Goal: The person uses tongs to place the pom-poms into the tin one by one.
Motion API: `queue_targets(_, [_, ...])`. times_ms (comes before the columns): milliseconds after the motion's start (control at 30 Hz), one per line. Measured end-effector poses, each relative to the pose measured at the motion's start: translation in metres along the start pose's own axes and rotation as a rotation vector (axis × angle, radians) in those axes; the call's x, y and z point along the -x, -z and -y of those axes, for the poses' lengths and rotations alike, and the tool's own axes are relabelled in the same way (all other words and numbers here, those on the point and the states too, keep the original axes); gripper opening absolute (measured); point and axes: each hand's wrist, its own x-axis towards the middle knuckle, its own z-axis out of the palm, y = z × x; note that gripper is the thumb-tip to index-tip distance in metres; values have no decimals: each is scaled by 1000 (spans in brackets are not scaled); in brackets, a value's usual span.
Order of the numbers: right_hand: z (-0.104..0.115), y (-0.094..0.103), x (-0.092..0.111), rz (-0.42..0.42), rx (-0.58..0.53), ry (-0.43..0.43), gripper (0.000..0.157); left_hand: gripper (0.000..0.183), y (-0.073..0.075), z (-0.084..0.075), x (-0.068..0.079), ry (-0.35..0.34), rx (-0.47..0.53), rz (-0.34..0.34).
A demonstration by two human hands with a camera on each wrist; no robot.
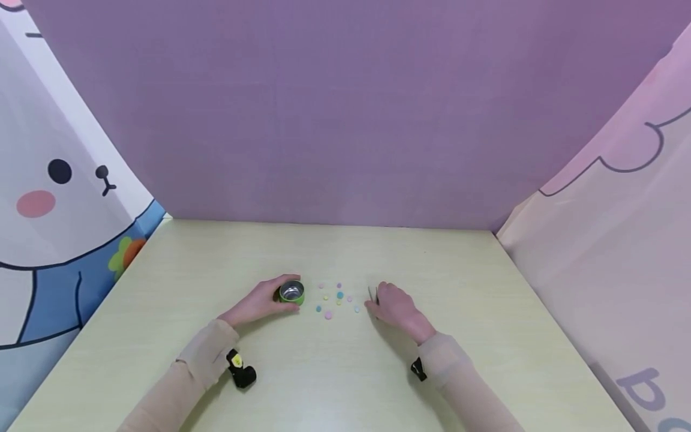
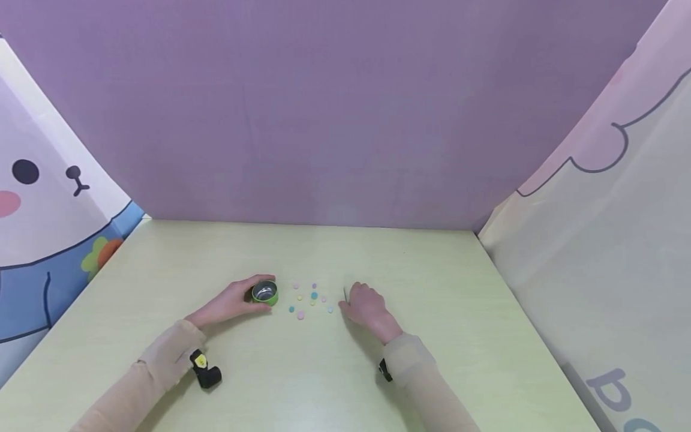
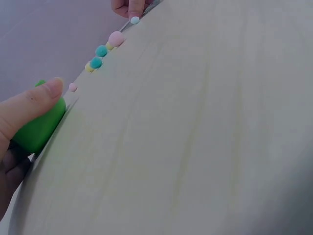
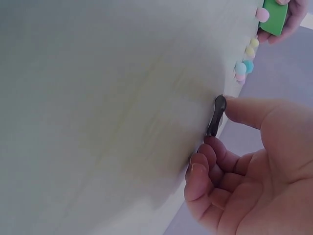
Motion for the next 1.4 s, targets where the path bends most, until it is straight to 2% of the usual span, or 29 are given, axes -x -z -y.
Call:
queue_targets(100, [0,0,0,-10,-11,4,38,77,0,-1,0,3,2,2])
queue_targets(400, [2,1,-3,-51,-29,23,18,79,-4,4,2,11,12,3])
queue_targets(733, [-3,6,-4,-86,-39,57,8,78,-5,5,1,1,17,1])
queue_targets(967, [-4,16,-1,-128,-88,160,5,79,-3,5,0,11,27,8])
queue_targets(1400, [-9,22,10,-75,-85,359,10,79,-1,5,-1,6,25,-2])
